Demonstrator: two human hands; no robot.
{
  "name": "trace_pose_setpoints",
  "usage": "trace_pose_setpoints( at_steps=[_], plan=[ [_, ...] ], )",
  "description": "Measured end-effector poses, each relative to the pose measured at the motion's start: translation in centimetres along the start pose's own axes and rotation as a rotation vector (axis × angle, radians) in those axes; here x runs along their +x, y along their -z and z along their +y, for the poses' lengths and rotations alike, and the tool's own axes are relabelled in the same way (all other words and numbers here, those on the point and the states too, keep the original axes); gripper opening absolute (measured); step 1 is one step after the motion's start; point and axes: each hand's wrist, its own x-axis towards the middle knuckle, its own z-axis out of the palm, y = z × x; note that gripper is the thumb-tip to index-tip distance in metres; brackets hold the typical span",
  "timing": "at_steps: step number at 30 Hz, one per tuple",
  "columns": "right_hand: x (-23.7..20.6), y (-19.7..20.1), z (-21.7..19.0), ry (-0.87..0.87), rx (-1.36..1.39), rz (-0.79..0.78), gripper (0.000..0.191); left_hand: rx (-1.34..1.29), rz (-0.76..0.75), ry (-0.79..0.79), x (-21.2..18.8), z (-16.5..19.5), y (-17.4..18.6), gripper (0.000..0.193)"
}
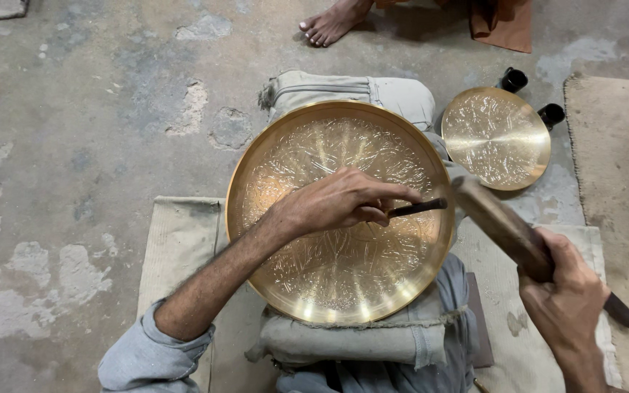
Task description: The person uses a hammer and a metal punch to engrave a decorative pattern into a brass plate resting on their lap. They repeatedly strike the punch to create indentations, gradually forming a symmetrical design across the surface.
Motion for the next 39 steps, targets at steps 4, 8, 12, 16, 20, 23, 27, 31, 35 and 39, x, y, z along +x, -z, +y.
trace_pose_setpoints(
  at_steps=[4, 8, 12, 16, 20, 23, 27, 31, 35, 39],
  plan=[
    [0.02, -0.23, 0.21, -0.057, 0.495, -0.061, 0.047, 0.018, -0.026, 0.064, 0.09, -0.18, -0.12, 0.058],
    [-0.19, -0.37, 0.38, -0.055, 0.181, -0.047, 0.051, 0.013, 0.0, 0.002, 0.06, -0.21, -0.09, 0.059],
    [-0.28, -0.57, 0.39, -0.304, 0.709, -0.133, 0.039, 0.029, -0.029, 0.039, -0.02, -0.09, 0.04, 0.057],
    [-0.11, -0.58, 0.3, -0.009, 0.24, 0.014, 0.044, 0.016, -0.024, 0.041, 0.07, -0.01, 0.1, 0.06],
    [0.03, -0.3, 0.24, -0.066, 0.222, -0.084, 0.048, 0.022, -0.042, 0.071, 0.11, -0.01, 0.11, 0.06],
    [0.06, -0.19, 0.25, -0.068, 0.111, -0.065, 0.049, 0.016, -0.035, 0.047, 0.12, -0.05, 0.09, 0.06],
    [-0.06, -0.49, 0.14, -0.087, 0.716, -0.079, 0.044, 0.0, -0.035, 0.04, 0.05, -0.23, 0.01, 0.062],
    [-0.24, -0.65, 0.27, -0.073, 0.204, -0.007, 0.037, 0.009, -0.023, 0.025, 0.11, -0.47, -0.09, 0.061],
    [0.02, -0.47, 0.73, -0.131, 0.277, -0.141, 0.046, 0.014, -0.042, 0.038, 0.06, -0.52, 0.05, 0.06],
    [0.27, -0.61, 0.64, -0.126, 0.165, -0.057, 0.046, 0.001, 0.01, -0.052, 0.18, -0.38, 0.19, 0.061]
  ],
)
